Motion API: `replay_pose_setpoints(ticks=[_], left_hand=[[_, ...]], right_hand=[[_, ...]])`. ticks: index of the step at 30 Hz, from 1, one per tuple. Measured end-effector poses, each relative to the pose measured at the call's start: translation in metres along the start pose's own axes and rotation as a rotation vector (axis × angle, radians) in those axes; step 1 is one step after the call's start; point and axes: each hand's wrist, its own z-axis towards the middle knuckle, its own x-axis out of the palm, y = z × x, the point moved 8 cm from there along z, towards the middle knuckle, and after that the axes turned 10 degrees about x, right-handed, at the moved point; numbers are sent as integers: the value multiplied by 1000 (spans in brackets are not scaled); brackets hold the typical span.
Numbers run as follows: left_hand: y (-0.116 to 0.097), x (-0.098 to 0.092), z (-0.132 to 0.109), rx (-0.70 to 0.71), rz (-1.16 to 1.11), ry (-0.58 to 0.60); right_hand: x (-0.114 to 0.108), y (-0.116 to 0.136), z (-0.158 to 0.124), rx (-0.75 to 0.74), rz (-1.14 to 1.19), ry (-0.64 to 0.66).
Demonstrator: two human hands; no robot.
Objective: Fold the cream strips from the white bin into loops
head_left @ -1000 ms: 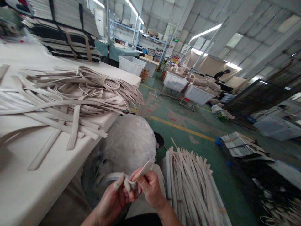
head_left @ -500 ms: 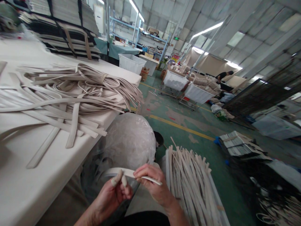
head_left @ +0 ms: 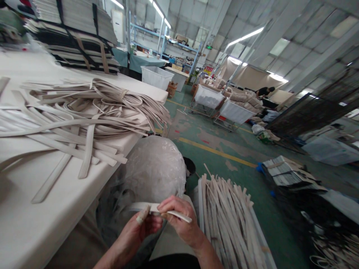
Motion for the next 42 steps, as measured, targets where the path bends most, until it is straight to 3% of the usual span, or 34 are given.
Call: replay_pose_setpoints(ticks=[6,14,22,28,37,42], left_hand=[[-16,-19,4,75,-191,-324],[-23,-34,3,69,-243,-511],[-24,-17,-7,46,-203,-459],[-32,-2,-13,162,-149,-328],[-28,7,-13,138,-98,-175],[-22,15,-13,68,-148,-57]], right_hand=[[7,-4,-8,-45,-82,42],[8,16,-12,-58,-139,135],[6,30,-14,-66,-148,152],[11,45,-15,-152,-158,147],[13,29,-12,-100,-78,80],[23,20,-13,-114,-175,145]])
